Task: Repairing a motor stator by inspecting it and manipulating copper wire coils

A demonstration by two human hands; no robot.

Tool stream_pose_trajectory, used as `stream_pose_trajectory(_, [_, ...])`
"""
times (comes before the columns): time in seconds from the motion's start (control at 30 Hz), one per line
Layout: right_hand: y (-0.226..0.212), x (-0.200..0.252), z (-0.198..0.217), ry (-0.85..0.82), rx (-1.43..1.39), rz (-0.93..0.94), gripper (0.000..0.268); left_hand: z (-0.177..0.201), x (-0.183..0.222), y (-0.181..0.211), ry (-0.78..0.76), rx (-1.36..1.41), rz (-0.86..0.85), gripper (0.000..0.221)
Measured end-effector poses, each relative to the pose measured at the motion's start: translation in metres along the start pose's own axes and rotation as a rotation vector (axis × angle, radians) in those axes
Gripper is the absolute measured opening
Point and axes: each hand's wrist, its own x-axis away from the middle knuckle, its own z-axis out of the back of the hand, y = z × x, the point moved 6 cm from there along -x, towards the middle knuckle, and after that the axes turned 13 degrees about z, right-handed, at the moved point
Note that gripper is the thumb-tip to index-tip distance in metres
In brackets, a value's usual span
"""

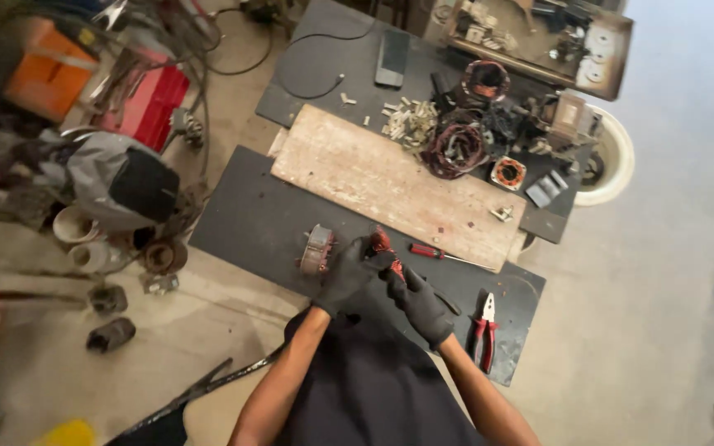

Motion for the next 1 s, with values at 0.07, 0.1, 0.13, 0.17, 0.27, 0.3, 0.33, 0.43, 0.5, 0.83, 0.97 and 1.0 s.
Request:
stream_pose_trajectory(0.07, [-0.063,0.029,0.017,-0.064,-0.479,0.28,0.044,-0.006,0.009,0.011,-0.02,-0.137,-0.066,0.011])
stream_pose_trajectory(0.1, [-0.051,0.024,0.009,-0.088,-0.473,0.282,0.044,-0.008,0.016,0.01,-0.001,-0.126,-0.077,0.011])
stream_pose_trajectory(0.13, [-0.045,0.022,-0.008,-0.254,-0.937,0.292,0.046,-0.014,0.024,0.01,-0.023,-0.225,-0.112,0.017])
stream_pose_trajectory(0.17, [-0.038,0.025,-0.02,-0.41,-1.408,0.276,0.05,-0.021,0.031,0.006,-0.05,-0.326,-0.135,0.024])
stream_pose_trajectory(0.27, [-0.018,0.02,-0.012,-0.3,-1.266,0.251,0.038,0.012,-0.003,-0.028,0.081,-0.362,-0.066,0.028])
stream_pose_trajectory(0.3, [-0.018,0.017,-0.01,-0.316,-1.262,0.256,0.038,-0.006,0.012,-0.014,0.093,-0.362,-0.077,0.028])
stream_pose_trajectory(0.33, [-0.013,0.012,-0.004,-0.216,-1.16,0.253,0.032,-0.019,0.027,0.002,0.337,-0.77,-0.106,0.028])
stream_pose_trajectory(0.43, [-0.054,0.023,0.009,-0.004,-0.72,0.129,0.051,-0.038,0.031,-0.005,0.463,-1.251,-0.107,0.033])
stream_pose_trajectory(0.5, [-0.051,0.021,0.016,0.105,-0.382,0.02,0.073,-0.045,0.024,-0.014,0.338,-1.329,-0.098,0.034])
stream_pose_trajectory(0.83, [0.11,-0.049,0.021,0.411,-0.523,-0.181,0.074,0.032,0.086,0.038,0.663,-0.589,-0.195,0.048])
stream_pose_trajectory(0.97, [0.08,-0.051,0.021,0.374,-0.208,-0.138,0.066,0.098,0.111,0.068,0.997,-0.689,-0.177,0.041])
stream_pose_trajectory(1.0, [0.062,-0.038,0.022,0.383,-0.212,-0.144,0.066,0.121,0.102,0.064,0.987,-0.695,-0.175,0.041])
